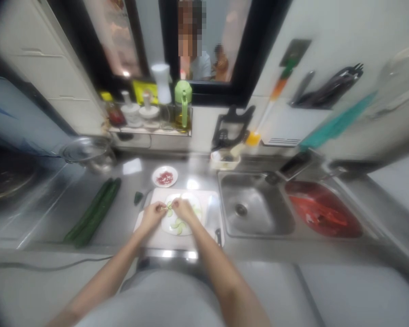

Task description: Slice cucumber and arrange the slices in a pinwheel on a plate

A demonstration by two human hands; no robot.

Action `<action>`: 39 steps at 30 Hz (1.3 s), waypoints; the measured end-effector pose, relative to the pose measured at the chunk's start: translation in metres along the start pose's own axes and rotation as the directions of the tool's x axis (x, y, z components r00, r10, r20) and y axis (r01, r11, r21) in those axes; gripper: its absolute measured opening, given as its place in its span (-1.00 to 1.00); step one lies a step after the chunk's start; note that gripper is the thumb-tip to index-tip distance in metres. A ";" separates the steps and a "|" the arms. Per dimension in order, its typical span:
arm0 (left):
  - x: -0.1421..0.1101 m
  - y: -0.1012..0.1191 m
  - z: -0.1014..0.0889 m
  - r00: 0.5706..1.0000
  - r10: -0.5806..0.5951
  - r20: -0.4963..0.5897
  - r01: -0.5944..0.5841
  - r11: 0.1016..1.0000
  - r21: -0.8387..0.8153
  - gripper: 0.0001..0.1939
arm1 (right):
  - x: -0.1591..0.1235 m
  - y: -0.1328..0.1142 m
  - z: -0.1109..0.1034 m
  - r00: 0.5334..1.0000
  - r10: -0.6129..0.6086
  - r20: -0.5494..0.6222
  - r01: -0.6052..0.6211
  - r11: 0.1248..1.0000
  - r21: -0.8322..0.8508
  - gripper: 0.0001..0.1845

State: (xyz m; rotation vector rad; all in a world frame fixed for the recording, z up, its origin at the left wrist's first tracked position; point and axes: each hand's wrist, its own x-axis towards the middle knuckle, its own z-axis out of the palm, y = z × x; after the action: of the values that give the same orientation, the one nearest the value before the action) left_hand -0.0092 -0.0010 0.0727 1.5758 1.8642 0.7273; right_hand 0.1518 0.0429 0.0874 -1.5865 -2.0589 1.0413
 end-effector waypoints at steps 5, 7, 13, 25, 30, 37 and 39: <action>-0.001 -0.001 0.004 0.999 0.039 0.011 -0.039 0.996 0.075 -0.83 | 0.000 0.001 0.002 1.000 0.017 0.023 -0.015 0.995 -0.096 -0.79; -0.001 -0.002 0.005 0.998 0.061 0.013 -0.062 0.994 0.095 -0.83 | 0.000 0.001 0.003 0.999 0.023 0.033 -0.018 0.991 -0.129 -0.78; -0.001 -0.002 0.007 0.990 0.137 0.026 -0.139 0.977 0.162 -0.84 | -0.001 0.001 0.003 0.999 0.011 0.041 -0.001 0.971 -0.241 -0.74; 0.001 -0.006 0.008 0.979 0.186 0.082 -0.201 0.943 0.263 -0.85 | 0.001 -0.008 0.002 0.993 0.042 0.108 0.013 0.889 -0.459 -0.71; 0.000 -0.007 0.008 0.974 0.211 0.078 -0.224 0.928 0.297 -0.84 | 0.001 -0.011 0.002 0.992 0.051 0.117 0.013 0.873 -0.487 -0.71; -0.003 -0.008 0.005 0.934 0.330 0.137 -0.357 0.875 0.326 -0.78 | 0.002 -0.011 0.004 0.993 0.037 0.116 0.028 0.858 -0.513 -0.74; -0.003 -0.009 0.004 0.925 0.350 0.150 -0.380 0.864 0.331 -0.77 | 0.002 -0.010 0.005 0.993 0.030 0.117 0.035 0.856 -0.516 -0.74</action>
State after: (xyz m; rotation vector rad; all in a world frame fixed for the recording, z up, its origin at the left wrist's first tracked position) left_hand -0.0117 -0.0056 0.0638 2.1992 1.7186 0.4812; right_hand 0.1410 0.0418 0.0915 -1.7912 -2.5814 0.6132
